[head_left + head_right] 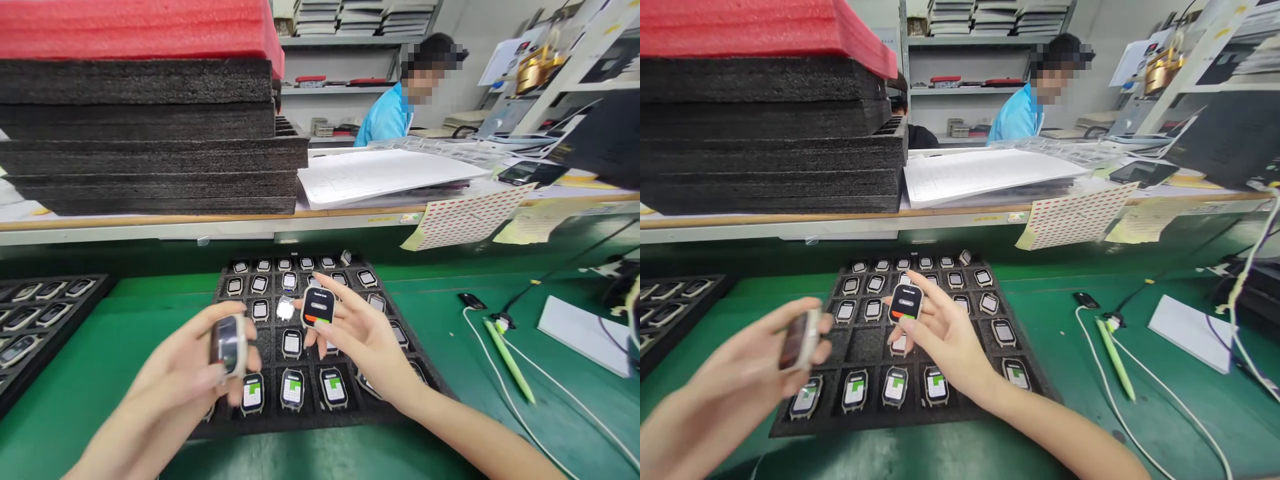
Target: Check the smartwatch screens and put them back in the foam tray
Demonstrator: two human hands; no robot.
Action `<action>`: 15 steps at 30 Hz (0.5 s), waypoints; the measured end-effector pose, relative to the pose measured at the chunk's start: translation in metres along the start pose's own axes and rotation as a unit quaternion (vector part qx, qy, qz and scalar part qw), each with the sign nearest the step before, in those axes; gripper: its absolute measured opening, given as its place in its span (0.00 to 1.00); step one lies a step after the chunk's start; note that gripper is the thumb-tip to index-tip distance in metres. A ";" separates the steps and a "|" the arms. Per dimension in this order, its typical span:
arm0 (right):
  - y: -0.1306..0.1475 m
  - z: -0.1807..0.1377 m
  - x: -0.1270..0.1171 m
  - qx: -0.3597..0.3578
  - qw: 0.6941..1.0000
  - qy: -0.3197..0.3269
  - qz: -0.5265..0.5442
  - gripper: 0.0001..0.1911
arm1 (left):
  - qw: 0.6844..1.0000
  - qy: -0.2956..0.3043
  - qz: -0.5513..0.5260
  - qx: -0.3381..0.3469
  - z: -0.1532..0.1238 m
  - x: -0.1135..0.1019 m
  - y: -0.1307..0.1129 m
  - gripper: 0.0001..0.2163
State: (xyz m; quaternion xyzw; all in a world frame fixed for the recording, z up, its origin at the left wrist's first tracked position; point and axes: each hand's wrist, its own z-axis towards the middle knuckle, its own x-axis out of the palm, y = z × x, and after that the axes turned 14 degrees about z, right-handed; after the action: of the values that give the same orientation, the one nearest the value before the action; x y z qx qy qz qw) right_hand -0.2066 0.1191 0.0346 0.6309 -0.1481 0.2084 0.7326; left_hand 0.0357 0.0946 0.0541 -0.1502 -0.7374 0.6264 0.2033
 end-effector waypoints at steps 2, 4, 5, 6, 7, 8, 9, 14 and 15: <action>-0.008 0.003 -0.005 0.009 1.000 0.001 -0.015 0.30 | 0.996 0.036 -0.053 -0.068 0.019 0.013 0.004 0.20; -0.013 0.005 -0.010 0.016 1.000 0.010 -0.015 0.30 | 0.992 0.060 -0.062 -0.093 0.033 0.021 0.014 0.19; -0.014 0.006 -0.012 0.019 1.000 0.017 -0.013 0.30 | 0.992 0.070 -0.056 -0.094 0.039 0.023 0.020 0.18; -0.015 0.007 -0.014 0.021 0.999 0.025 -0.011 0.30 | 0.991 0.079 -0.050 -0.090 0.042 0.024 0.026 0.18; -0.016 0.007 -0.016 0.023 0.999 0.032 -0.009 0.29 | 0.992 0.090 -0.042 -0.084 0.045 0.024 0.031 0.17; -0.017 0.008 -0.017 0.025 0.999 0.038 -0.009 0.29 | 0.992 0.098 -0.033 -0.077 0.046 0.023 0.036 0.17; -0.017 0.008 -0.017 0.026 0.999 0.043 -0.011 0.28 | 0.992 0.104 -0.024 -0.068 0.047 0.023 0.039 0.16; -0.016 0.008 -0.015 0.020 0.998 0.029 -0.056 0.25 | 0.994 0.106 0.000 -0.005 0.047 0.022 0.046 0.18; -0.016 0.008 -0.014 0.019 0.997 0.024 -0.064 0.25 | 0.994 0.109 0.001 0.007 0.047 0.022 0.047 0.19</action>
State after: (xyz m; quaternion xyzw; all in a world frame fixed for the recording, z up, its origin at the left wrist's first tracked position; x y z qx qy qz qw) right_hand -0.2109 0.1077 0.0153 0.6477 -0.0856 0.1795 0.7355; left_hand -0.0078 0.0726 0.0041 -0.2174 -0.7060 0.6117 0.2830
